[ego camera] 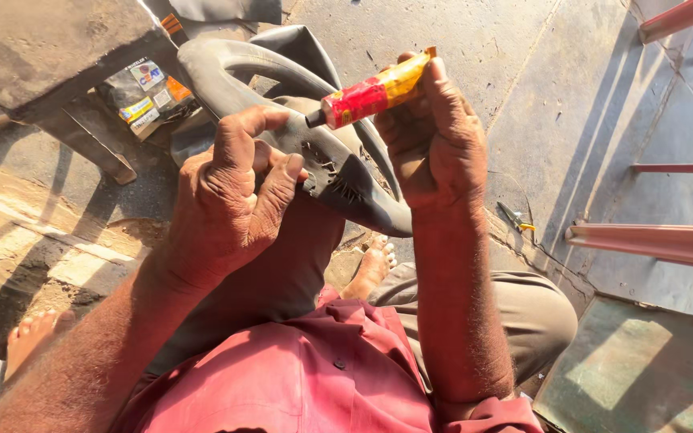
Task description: The person applies adhesive from a tube to a damaged section of a black rubber inner tube, smooths the adhesive with a finger, and then peels the backing from a patch to prepare it.
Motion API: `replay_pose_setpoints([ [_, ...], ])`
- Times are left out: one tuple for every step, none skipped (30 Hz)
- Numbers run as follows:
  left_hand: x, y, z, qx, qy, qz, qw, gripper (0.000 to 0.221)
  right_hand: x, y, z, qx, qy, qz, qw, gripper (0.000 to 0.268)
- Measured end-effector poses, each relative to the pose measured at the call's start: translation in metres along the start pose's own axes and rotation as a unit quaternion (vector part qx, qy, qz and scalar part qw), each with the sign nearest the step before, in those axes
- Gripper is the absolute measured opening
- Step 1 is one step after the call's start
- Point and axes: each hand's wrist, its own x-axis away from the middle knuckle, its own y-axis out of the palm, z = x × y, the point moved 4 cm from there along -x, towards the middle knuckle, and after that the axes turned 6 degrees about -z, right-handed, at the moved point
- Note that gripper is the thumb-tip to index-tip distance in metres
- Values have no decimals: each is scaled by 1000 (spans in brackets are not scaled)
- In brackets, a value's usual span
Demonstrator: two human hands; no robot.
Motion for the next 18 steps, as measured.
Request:
replay_pose_setpoints([
  [0, 1, 0, 0, 0, 2, 1000, 36, 1, -1, 3, 0, 1, -7, 1000, 32],
  [0, 1, -1, 0, -1, 6, 1000, 35, 1, -1, 4, 1, 1, -15, 1000, 32],
  [0, 2, -1, 0, -1, 9, 1000, 34, 2, -1, 6, -2, 3, -20, 1000, 31],
  [-1, 3, -1, -5, 1, 13, 1000, 33, 3, -1, 8, -5, 5, -27, 1000, 31],
  [-1, 4, -1, -10, 3, 17, 1000, 31, 4, -1, 9, -9, 7, -33, 999, 30],
  [-1, 4, -2, -15, 4, 20, 1000, 30, 4, -1, 10, -13, 14, -35, 999, 30],
  [-2, 4, -2, -21, 7, 23, 999, 29, 4, -1, 11, -18, 20, -38, 999, 30],
  [-2, 4, -3, -26, 11, 26, 999, 28, 4, -1, 12, -23, 25, -40, 999, 30],
  [-2, 4, -3, -31, 15, 28, 999, 28, 5, -1, 12, -18, 27, -43, 999, 30],
  [-2, 5, -3, -27, 16, 29, 999, 26, 6, -1, 11, -12, 29, -45, 998, 31],
  [-1, 5, -3, -22, 16, 29, 999, 25, 7, -1, 11, -7, 30, -48, 998, 31],
  [-1, 5, -2, -18, 17, 30, 999, 24, 7, -1, 11, -9, 31, -47, 998, 31],
  [-1, 5, -2, -21, 21, 30, 999, 25, 8, -1, 12, -11, 32, -46, 998, 31],
  [-2, 5, -2, -23, 24, 30, 999, 25, 8, -1, 12, -14, 33, -44, 998, 32],
  [-2, 5, -2, -25, 28, 29, 999, 25, 9, 0, 12, -10, 32, -44, 998, 32],
  [-1, 6, -1, -32, 34, 30, 998, 25, 9, 0, 12, -6, 31, -44, 999, 32],
  [-1, 5, 0, -38, 39, 31, 998, 26, 10, 0, 12, -2, 31, -44, 999, 33],
  [-1, 5, 1, -45, 45, 32, 997, 26, 11, 1, 12, -1, 30, -45, 999, 33],
])
